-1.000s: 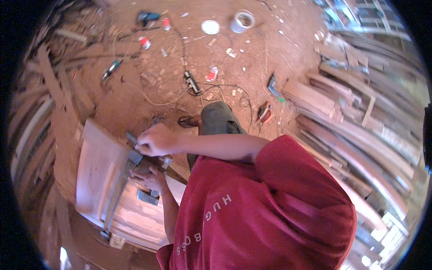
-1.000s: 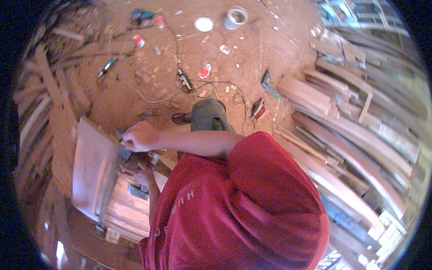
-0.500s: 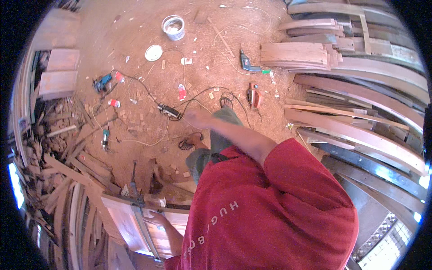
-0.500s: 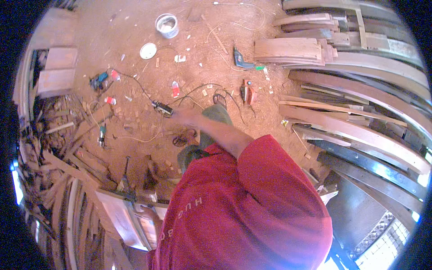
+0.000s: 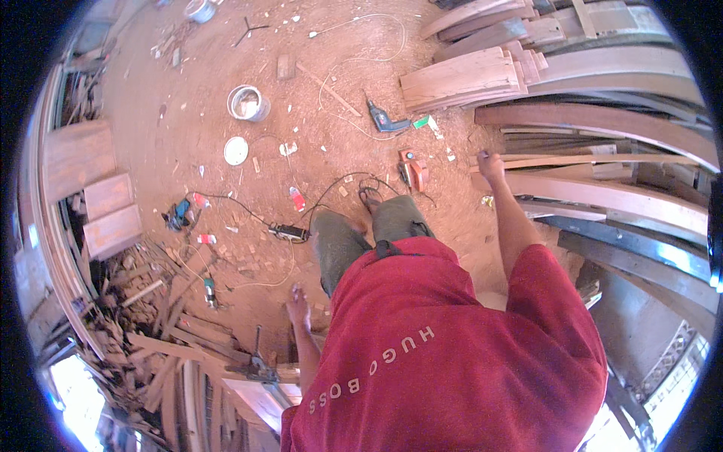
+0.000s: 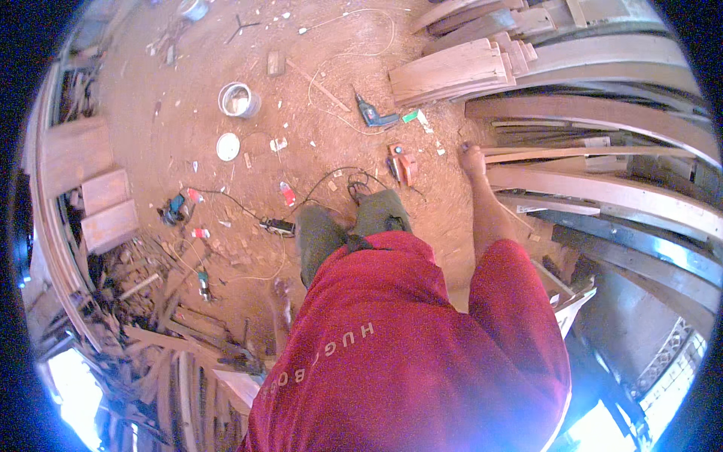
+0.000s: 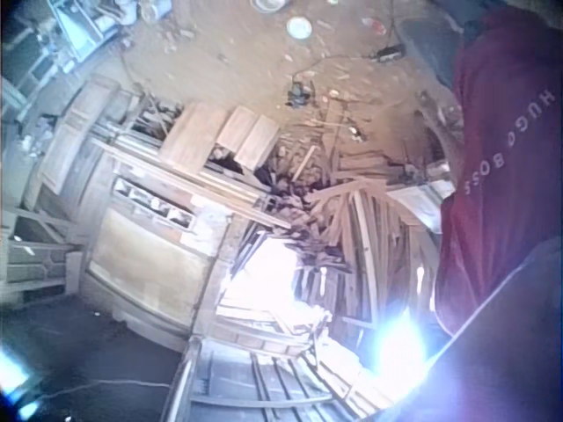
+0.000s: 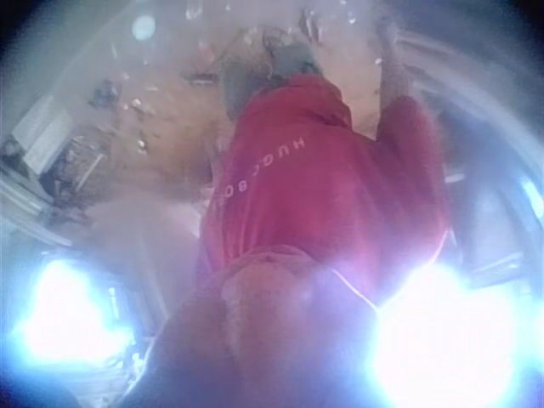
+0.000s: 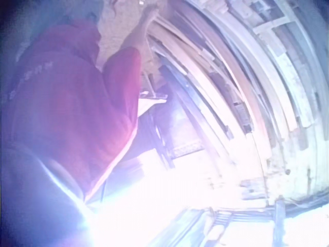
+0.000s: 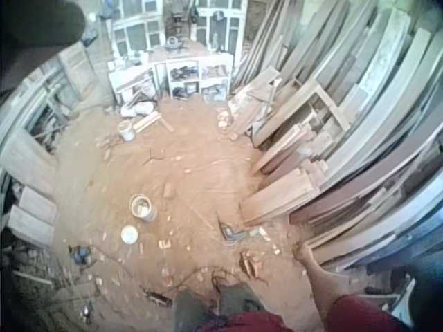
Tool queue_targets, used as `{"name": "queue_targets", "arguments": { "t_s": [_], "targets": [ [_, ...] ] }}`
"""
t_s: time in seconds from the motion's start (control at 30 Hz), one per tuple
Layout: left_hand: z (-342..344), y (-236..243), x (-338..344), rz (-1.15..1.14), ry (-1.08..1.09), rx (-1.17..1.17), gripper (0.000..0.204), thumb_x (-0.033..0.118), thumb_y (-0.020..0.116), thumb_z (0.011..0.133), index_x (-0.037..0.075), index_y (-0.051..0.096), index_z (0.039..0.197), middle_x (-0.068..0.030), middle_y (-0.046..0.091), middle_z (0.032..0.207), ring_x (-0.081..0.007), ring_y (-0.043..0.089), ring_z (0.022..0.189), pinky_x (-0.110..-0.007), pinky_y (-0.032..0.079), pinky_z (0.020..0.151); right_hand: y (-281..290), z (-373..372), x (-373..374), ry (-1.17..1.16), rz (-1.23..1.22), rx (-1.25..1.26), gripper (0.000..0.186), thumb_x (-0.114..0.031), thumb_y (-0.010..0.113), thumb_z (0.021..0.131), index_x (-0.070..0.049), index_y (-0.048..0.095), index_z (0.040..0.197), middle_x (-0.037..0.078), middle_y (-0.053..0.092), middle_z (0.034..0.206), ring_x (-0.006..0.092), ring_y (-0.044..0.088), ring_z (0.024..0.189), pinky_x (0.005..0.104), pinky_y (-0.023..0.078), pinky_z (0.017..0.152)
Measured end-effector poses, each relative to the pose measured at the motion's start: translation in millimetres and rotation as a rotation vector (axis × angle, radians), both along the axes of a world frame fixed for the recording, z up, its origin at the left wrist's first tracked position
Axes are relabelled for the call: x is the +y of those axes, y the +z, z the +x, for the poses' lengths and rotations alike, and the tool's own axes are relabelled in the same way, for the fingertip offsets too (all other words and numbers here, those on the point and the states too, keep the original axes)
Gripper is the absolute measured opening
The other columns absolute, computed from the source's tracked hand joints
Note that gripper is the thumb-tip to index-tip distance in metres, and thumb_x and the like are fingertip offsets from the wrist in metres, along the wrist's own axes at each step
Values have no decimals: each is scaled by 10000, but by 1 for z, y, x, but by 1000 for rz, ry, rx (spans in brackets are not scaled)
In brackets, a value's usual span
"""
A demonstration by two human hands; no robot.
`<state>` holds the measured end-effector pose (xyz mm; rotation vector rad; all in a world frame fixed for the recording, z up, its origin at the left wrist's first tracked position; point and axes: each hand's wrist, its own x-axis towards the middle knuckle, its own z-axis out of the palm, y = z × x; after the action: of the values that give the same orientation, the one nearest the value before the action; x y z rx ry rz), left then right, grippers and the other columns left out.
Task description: The person secures a wooden door with a clamp, taps it with a hammer, and then retrieves a drill and a tool from a shelf.
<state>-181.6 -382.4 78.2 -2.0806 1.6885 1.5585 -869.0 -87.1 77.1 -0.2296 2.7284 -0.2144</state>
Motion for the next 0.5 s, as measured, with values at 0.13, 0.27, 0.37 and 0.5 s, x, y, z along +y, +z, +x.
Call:
{"name": "queue_targets", "arguments": {
  "t_s": [0.13, 0.27, 0.37, 0.5],
  "targets": [
    [-82, 58, -90, 23, 353, 6, 386, 354, 529, 1001, 67, 562, 1258, -72, 644, 1086, -190, 626, 947, -307, 492, 779, -79, 49, -37, 37, 68, -145, 430, -429, 524, 916, -42, 669, 1036, 310, 665, 927, 464, 663, 927, 541, 528, 801],
    [-91, -17, -145, 169, 345, 227, 428, 347, 499, 1017, 85, 467, 1354, -55, 636, 1081, -153, 622, 918, -249, 477, 681, -29, 92, -134, 381, 209, -443, 392, -386, 550, 901, -42, 604, 1081, 286, 667, 926, 429, 675, 897, 536, 530, 775],
    [-164, -79, -182, 284, -20, 113, 386, 339, 501, 1013, 55, 550, 1271, -74, 639, 1110, -155, 627, 931, -280, 491, 676, -86, 99, -157, 177, -188, -399, 344, -338, 619, 856, -67, 623, 1068, 248, 675, 937, 404, 668, 913, 525, 517, 811],
    [-301, -124, -205, 201, -296, 120, 345, 299, 526, 1006, 23, 608, 1196, -112, 663, 1097, -178, 631, 962, -337, 519, 798, -189, 56, -203, 111, -127, -426, 312, -303, 634, 839, -90, 632, 1067, 234, 667, 1007, 400, 664, 909, 530, 512, 810]
  ]
}}
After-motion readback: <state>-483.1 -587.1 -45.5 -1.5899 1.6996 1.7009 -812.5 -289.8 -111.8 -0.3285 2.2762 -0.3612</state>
